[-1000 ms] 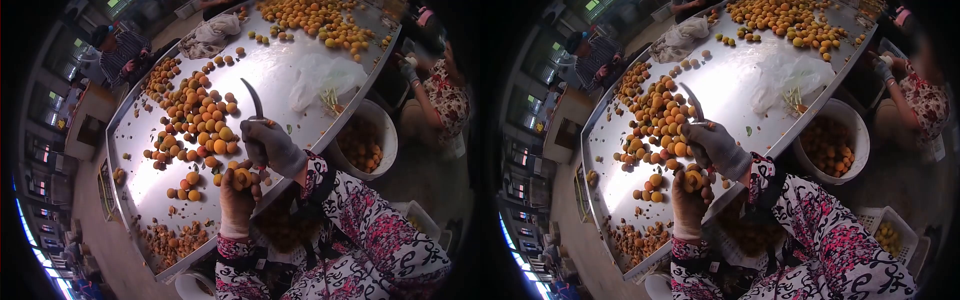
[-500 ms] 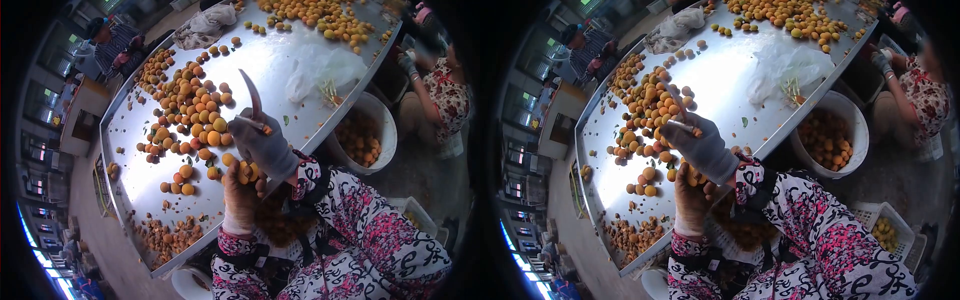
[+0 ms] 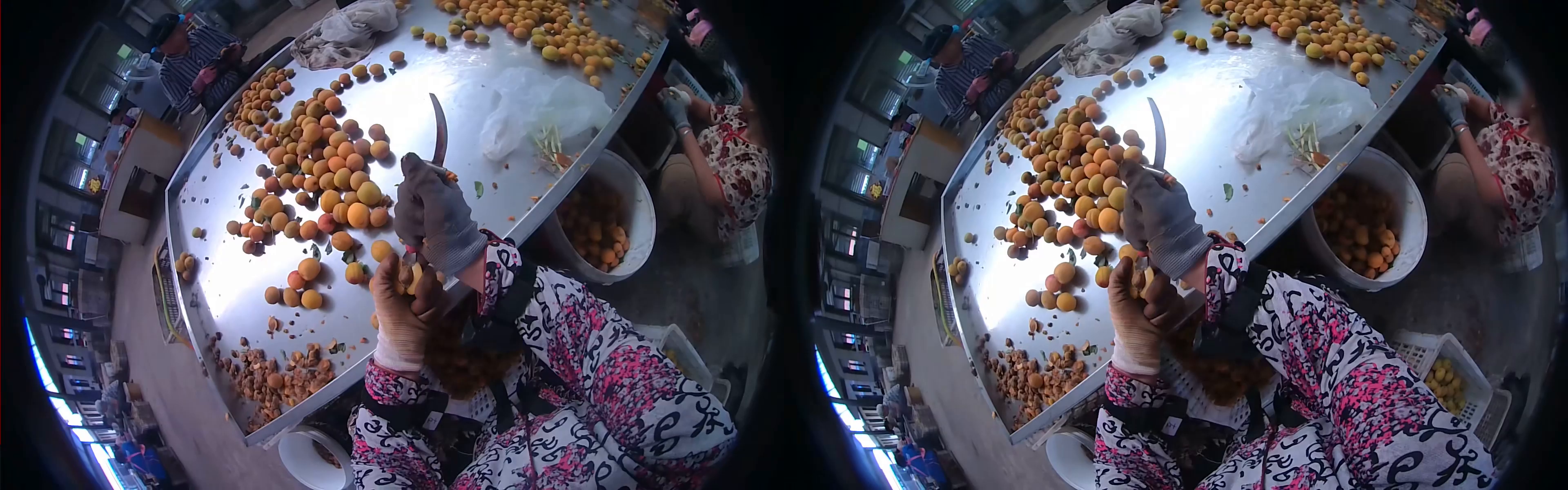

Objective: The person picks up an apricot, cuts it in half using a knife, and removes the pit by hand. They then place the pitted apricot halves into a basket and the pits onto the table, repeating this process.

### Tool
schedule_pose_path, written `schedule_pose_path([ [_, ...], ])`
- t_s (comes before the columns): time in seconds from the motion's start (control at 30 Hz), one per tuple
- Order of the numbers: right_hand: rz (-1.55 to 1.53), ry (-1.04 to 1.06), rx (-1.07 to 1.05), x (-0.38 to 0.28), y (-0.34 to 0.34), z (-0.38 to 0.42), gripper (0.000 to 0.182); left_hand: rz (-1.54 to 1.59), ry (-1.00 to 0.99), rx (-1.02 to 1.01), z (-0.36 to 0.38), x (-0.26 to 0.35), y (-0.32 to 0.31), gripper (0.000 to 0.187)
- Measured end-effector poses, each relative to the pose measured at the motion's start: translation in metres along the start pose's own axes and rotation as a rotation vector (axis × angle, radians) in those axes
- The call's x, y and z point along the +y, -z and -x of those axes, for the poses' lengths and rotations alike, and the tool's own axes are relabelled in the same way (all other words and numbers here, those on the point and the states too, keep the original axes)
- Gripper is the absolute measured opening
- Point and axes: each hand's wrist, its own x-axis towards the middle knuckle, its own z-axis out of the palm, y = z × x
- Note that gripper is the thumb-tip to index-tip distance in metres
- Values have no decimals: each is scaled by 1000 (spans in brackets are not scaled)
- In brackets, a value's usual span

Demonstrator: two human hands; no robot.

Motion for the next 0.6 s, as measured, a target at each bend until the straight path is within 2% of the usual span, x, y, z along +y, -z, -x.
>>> schedule_pose_path([
  [0.03,-36,-34,28,4,3,-3,46,0,-1,1,-1,2,3,36],
  [0.07,-36,-35,26,10,5,-4,46,10,29,-80,-1,4,8,37],
  [0.1,262,354,0,16,6,-5,38,21,60,-161,-2,5,10,38],
  [0.13,560,741,-27,20,5,-3,30,22,59,-159,0,4,-7,38],
  [0.17,859,1130,-58,24,6,-1,23,-140,-50,190,1,-1,-29,39],
  [0.2,1032,1252,-140,25,1,8,15,-300,-159,541,2,-4,-41,40],
  [0.23,716,629,-288,22,-10,27,19,-297,-162,546,-6,-7,-24,40],
  [0.3,891,662,-457,25,-15,36,24,146,-102,-421,-36,-10,41,39],
  [0.33,779,881,-442,39,-16,32,20,356,-68,-903,-43,-10,71,43],
  [0.37,762,877,-454,43,-18,31,20,345,-83,-894,-31,-4,55,43],
  [0.43,559,576,-374,45,-19,30,18,-349,-390,-326,-6,-2,19,42],
  [0.47,439,596,-201,46,-24,21,19,-680,-520,-17,-1,0,9,42],
  [0.5,189,241,-133,24,-27,26,23,-331,-317,308,-16,7,7,15],
  [0.53,148,143,70,20,-29,19,16,-63,-161,-43,-26,12,33,15],
  [0.57,75,54,111,15,-21,10,16,203,4,-393,-35,17,56,16],
  [0.6,88,75,134,12,-19,5,17,202,1,-393,-33,19,50,16],
])
